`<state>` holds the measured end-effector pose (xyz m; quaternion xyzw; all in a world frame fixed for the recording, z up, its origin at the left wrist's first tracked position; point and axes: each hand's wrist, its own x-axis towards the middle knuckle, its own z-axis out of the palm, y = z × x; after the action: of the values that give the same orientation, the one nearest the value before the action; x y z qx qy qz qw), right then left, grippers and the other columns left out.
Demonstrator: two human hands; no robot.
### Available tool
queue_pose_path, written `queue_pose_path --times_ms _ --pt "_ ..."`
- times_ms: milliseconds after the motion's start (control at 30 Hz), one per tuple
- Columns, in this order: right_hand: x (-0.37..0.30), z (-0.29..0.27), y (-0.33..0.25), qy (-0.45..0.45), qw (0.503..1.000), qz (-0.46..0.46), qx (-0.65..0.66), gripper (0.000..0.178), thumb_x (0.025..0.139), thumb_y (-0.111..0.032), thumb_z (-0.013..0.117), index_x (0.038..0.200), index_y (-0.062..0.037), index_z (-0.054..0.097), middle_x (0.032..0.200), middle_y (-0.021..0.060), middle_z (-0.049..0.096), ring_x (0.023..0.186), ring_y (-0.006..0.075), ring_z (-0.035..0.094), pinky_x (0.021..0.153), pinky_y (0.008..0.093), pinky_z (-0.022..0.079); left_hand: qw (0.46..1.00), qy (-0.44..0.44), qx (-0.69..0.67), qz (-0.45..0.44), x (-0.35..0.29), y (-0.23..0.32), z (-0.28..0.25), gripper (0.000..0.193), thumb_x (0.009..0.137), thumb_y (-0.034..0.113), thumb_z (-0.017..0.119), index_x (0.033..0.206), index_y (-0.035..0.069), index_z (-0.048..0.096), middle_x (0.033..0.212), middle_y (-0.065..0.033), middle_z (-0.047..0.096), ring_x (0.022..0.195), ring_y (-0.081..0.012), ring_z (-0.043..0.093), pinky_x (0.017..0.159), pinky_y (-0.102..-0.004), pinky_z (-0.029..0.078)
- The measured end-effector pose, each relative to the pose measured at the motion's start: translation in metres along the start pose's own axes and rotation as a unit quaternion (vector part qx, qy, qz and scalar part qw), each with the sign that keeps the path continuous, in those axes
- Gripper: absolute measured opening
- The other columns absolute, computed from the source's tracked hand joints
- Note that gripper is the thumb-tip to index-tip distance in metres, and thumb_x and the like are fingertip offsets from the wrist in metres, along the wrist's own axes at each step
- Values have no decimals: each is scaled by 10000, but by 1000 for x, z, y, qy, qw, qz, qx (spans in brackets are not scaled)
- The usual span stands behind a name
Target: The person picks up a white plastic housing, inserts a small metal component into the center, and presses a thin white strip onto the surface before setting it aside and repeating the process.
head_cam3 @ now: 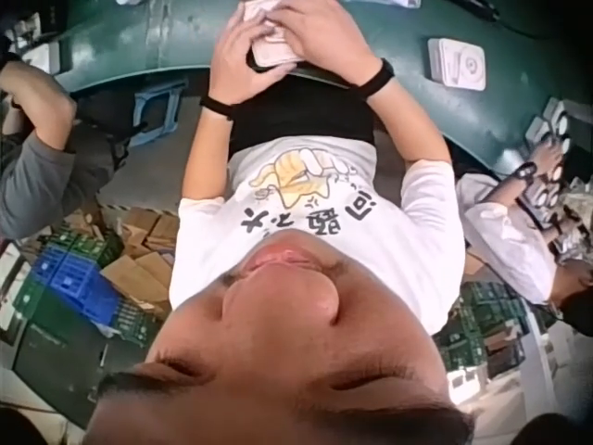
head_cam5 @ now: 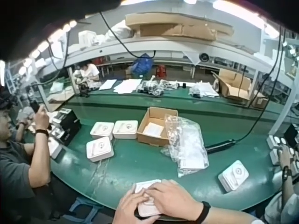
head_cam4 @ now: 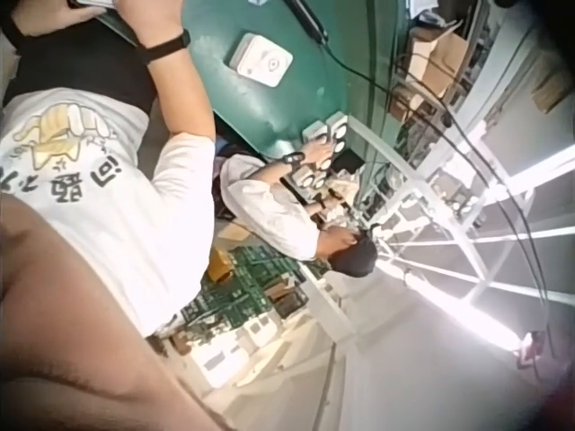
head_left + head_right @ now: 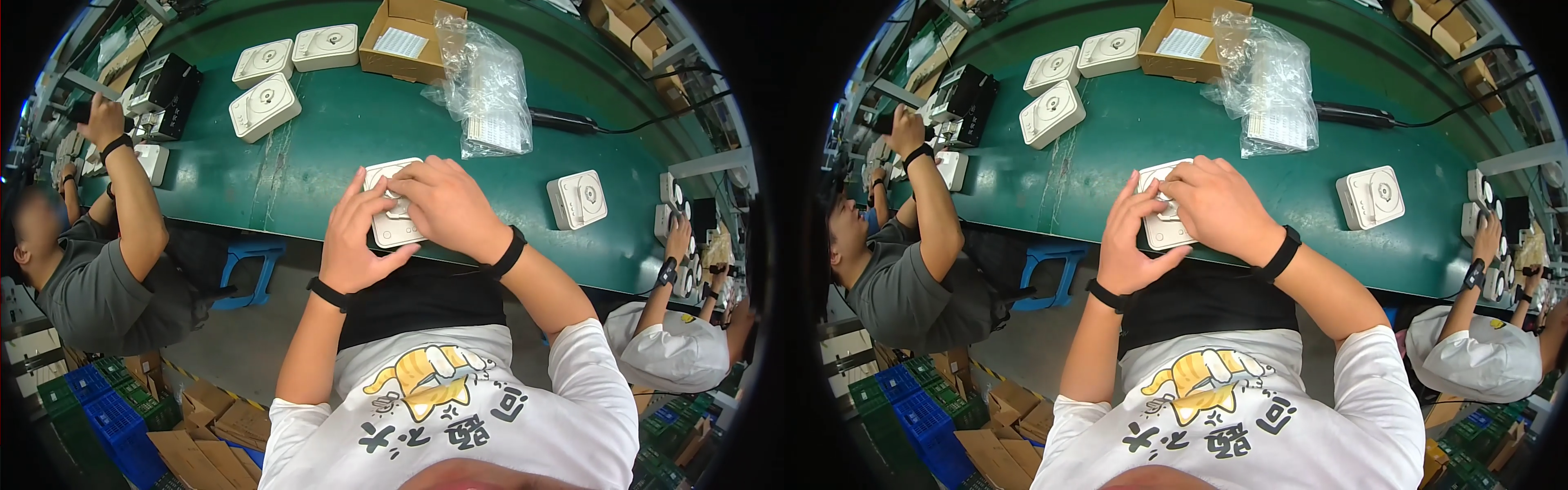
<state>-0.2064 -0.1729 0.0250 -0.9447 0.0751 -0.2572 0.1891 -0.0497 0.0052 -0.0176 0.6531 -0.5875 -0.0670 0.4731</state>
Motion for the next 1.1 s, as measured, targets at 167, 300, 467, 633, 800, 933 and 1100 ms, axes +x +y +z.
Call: queue_pose_path --times_ms 167,300,467,633,800,933,1100 --pt "18 -25 1 -94 986 78 115 218 870 -117 853 1086 -87 841 1055 77 760 1006 316 709 890 447 581 996 -13 71 49 1 -4 -5 976 723 346 1116 1536 90 641 1614 -189 724 1611 -453 590 1240 -566 519" --pt "27 -18 12 -138 983 85 88 192 834 -168 885 993 -82 819 1013 92 747 986 323 721 886 458 597 995 -21 80 61 2 -6 -5 1084 700 351 1130 1606 66 608 1605 -187 731 1594 -420 619 1245 -552 540" --pt "44 -30 15 -219 969 95 72 140 826 -176 856 898 -82 781 971 91 730 963 335 729 861 483 603 998 -27 50 41 1 -4 -5 1047 718 314 1122 1611 42 649 1602 -174 739 1589 -414 627 1264 -523 552" --pt "37 -26 11 -169 980 91 49 169 808 -196 840 870 -83 730 940 95 722 962 348 733 848 486 604 993 -54 78 77 9 -1 -16 882 759 352 1096 1510 61 736 1632 -147 721 1572 -395 642 1234 -518 576" --pt "30 -23 13 -132 985 86 68 184 799 -203 847 876 -92 722 951 89 723 987 346 739 887 485 606 991 -76 90 66 14 4 -22 784 777 335 1079 1447 55 782 1610 -129 735 1585 -392 631 1243 -521 575" --pt "26 -19 20 -108 988 70 90 189 810 -182 833 891 -88 690 1019 81 730 1002 334 717 892 453 595 985 -88 123 84 16 4 -23 773 801 364 1049 1455 58 775 1578 -134 747 1558 -382 651 1211 -508 591" --pt "18 -5 40 -12 979 22 202 198 819 -163 844 892 -93 674 1222 99 766 1073 328 714 931 412 597 958 -111 221 144 25 5 -24 712 827 415 1004 1405 63 784 1506 -133 765 1477 -363 695 1164 -518 596"
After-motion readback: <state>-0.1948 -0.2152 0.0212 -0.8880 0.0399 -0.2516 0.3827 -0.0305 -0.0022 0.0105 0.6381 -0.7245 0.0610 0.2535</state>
